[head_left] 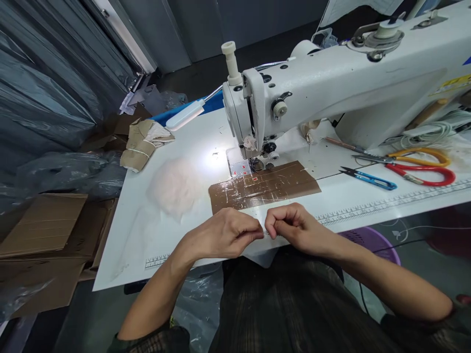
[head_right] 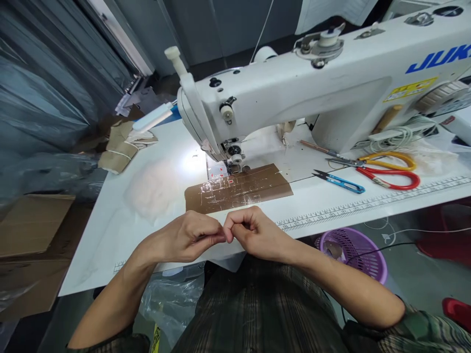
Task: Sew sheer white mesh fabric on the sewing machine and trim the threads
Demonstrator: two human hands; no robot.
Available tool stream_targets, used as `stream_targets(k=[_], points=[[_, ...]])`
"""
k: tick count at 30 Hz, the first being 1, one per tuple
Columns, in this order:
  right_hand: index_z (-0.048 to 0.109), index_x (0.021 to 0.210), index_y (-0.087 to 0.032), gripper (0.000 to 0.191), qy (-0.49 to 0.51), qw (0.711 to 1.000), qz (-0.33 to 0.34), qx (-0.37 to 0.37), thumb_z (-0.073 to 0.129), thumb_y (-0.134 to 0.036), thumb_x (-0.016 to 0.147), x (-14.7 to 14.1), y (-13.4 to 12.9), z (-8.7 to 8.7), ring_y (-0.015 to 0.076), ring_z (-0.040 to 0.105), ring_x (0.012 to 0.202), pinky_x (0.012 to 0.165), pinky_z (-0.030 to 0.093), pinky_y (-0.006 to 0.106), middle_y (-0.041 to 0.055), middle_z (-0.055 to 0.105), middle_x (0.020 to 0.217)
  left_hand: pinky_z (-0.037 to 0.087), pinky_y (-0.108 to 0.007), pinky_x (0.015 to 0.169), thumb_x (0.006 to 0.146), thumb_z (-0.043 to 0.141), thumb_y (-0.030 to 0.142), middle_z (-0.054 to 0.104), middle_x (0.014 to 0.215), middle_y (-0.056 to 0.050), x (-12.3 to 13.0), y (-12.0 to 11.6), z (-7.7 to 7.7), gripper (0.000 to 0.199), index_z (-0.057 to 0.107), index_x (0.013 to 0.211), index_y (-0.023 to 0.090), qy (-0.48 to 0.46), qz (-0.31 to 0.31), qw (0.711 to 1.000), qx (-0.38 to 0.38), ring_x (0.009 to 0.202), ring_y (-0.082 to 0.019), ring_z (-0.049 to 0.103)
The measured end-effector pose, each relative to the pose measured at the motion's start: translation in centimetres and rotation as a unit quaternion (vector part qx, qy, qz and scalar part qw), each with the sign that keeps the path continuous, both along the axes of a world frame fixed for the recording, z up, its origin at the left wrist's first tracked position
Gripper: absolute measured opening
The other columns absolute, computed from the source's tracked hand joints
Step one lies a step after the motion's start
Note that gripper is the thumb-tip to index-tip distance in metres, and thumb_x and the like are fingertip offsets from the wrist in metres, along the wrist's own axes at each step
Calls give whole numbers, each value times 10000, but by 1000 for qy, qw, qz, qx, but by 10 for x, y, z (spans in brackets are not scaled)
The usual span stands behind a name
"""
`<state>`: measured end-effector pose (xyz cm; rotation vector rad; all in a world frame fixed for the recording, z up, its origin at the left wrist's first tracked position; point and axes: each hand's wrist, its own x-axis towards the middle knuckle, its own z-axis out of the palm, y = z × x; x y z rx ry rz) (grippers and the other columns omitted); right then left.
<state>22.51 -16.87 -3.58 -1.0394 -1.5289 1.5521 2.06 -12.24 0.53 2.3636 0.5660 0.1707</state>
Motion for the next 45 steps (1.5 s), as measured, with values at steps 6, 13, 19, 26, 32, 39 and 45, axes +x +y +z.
stream_targets(k=[6,13,19,26,32,39,45], points=[[682,770,-183,262,-142,983,-116,8,513,-350,881,58,-3,3,106,351,491,474,271,248,-28,451,556,479,-272,762,962,541,259,660,983,-78,-32,17,6,222,701,837,170,12,74,997,-1,891,-168,615],[535,1413,-202,688,-308,932,-13,190,677,-556,841,67,13,9,248,622,1004,872,507,376,114,613,1174,397,-213,570,981,505,324,638,695,-10,-13,33,-4,284,691,850,153,63,62,992,-85,613,-105,535],[688,986,-172,236,-205,952,88,211,584,-379,937,14,38,-2,217,623,973,848,482,355,98,662,1053,421,-200,568,940,576,351,651,714,-19,-3,38,-4,248,710,960,144,29,78,987,-137,632,-107,568],[524,730,-181,360,-183,977,102,-24,497,-443,976,20,41,-7,120,577,500,486,358,233,-35,524,598,409,-211,527,912,604,457,628,713,-20,-31,66,-13,324,681,856,147,-29,228,962,-148,605,-114,551],[550,658,-192,410,-308,921,225,73,532,-478,952,27,51,14,107,466,494,514,303,256,-13,544,573,432,-326,745,906,563,228,627,1056,-129,10,125,-17,194,723,972,141,165,225,927,251,902,-236,599],[688,732,-200,414,-513,830,-98,196,452,-452,959,86,62,5,210,580,667,573,341,327,131,672,1001,411,-346,756,936,477,160,629,980,-179,20,142,-26,222,687,962,91,273,197,895,293,973,-286,586],[657,879,-212,237,-435,876,-143,150,546,-416,922,96,79,11,201,550,571,572,366,344,100,674,809,389,-306,629,968,476,292,650,961,-123,-18,129,1,271,701,955,142,299,258,881,260,863,-249,624]])
